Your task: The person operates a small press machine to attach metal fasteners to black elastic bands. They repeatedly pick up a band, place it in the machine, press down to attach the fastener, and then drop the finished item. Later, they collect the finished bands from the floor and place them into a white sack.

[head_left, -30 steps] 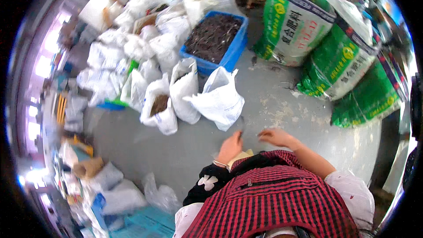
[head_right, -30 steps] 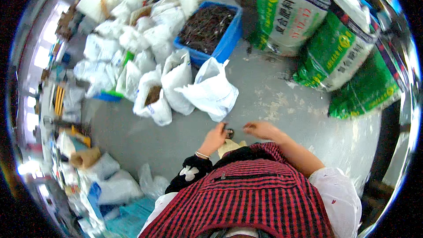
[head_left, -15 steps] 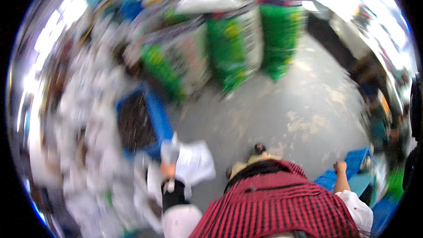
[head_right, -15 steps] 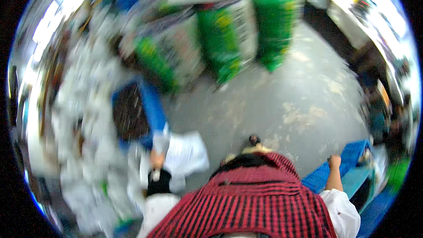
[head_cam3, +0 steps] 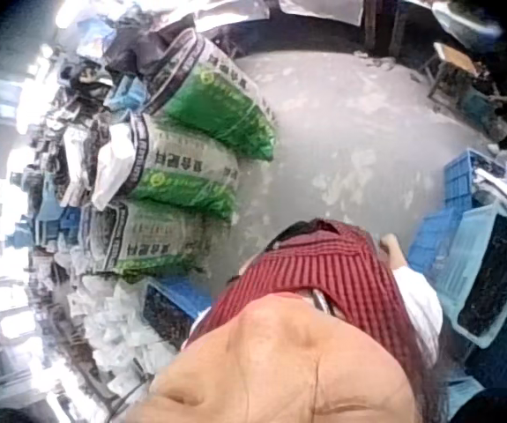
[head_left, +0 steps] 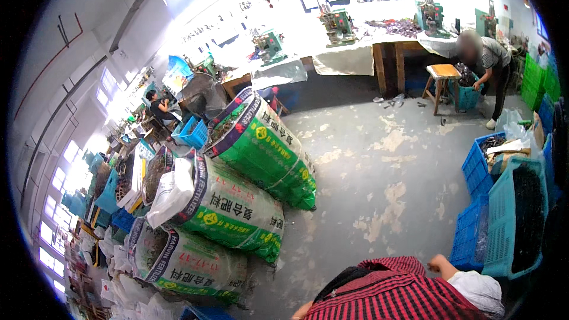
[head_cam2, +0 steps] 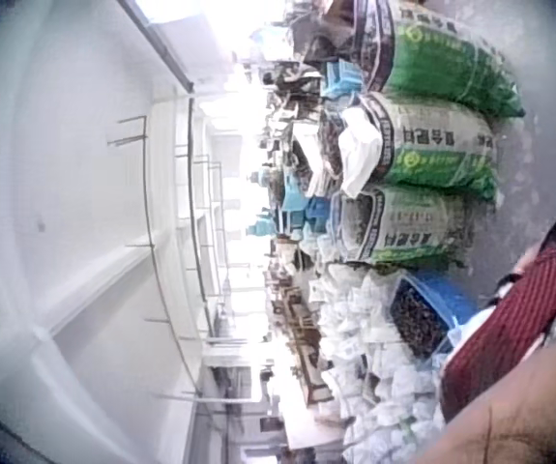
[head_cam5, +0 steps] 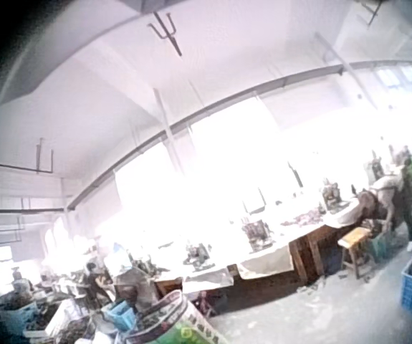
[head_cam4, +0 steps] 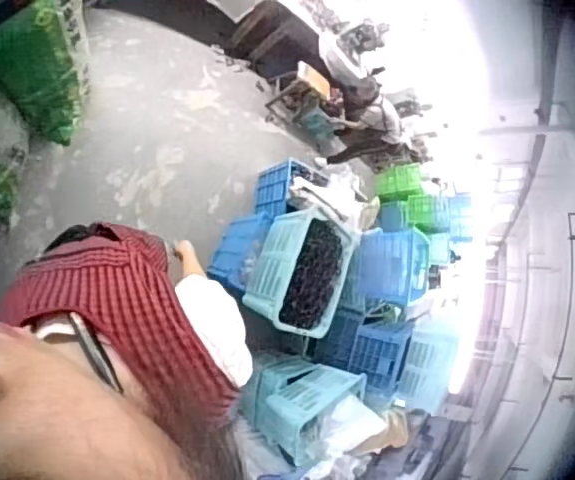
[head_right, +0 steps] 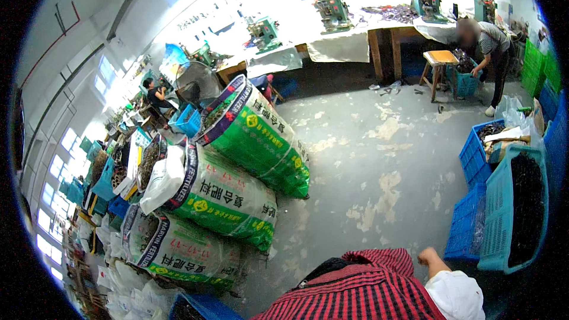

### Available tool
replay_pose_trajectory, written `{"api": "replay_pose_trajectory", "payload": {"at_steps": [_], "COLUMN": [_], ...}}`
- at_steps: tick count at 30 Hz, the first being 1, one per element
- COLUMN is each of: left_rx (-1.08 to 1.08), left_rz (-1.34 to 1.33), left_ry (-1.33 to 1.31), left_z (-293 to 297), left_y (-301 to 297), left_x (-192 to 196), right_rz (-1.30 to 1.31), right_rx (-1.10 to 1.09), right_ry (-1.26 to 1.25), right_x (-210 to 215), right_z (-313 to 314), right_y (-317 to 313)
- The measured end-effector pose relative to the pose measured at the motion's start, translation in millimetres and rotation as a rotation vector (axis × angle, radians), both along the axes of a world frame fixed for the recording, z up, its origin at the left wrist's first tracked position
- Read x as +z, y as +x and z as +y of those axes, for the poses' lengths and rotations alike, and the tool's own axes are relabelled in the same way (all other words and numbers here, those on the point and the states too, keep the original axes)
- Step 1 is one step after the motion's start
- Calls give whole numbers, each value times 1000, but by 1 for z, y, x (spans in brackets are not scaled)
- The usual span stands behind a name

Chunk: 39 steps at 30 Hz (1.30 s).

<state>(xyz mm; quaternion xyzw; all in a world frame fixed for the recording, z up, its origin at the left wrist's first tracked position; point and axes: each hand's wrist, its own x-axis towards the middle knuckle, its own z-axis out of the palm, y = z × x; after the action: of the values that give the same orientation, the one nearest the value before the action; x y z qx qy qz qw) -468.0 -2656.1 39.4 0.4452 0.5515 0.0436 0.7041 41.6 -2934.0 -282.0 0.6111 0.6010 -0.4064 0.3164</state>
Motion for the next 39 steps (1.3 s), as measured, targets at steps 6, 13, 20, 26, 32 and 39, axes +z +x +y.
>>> {"api": "replay_pose_trajectory", "payload": {"at_steps": [6,13,20,26,32,39], "left_rx": [51,9,-302,-691,-67,-706], "left_rz": [82,180,511,683,87,298], "left_ry": [-283,-237,82,644,848,715], "left_z": [47,233,505,779,975,1043], "left_y": [38,103,146,203,425,437], "left_x": [61,-11,-128,-176,-38,-148], "right_rz": [150,373,150,115,16,-53], "right_rx": [-1203,-1331,-1496,-2498,-2301,-1717], "right_ry": [622,661,292,1289,622,610], "right_x": [57,59,45,93,61,74], "right_z": [268,439,470,443,630,931], "right_y": [37,88,226,275,281,471]}}
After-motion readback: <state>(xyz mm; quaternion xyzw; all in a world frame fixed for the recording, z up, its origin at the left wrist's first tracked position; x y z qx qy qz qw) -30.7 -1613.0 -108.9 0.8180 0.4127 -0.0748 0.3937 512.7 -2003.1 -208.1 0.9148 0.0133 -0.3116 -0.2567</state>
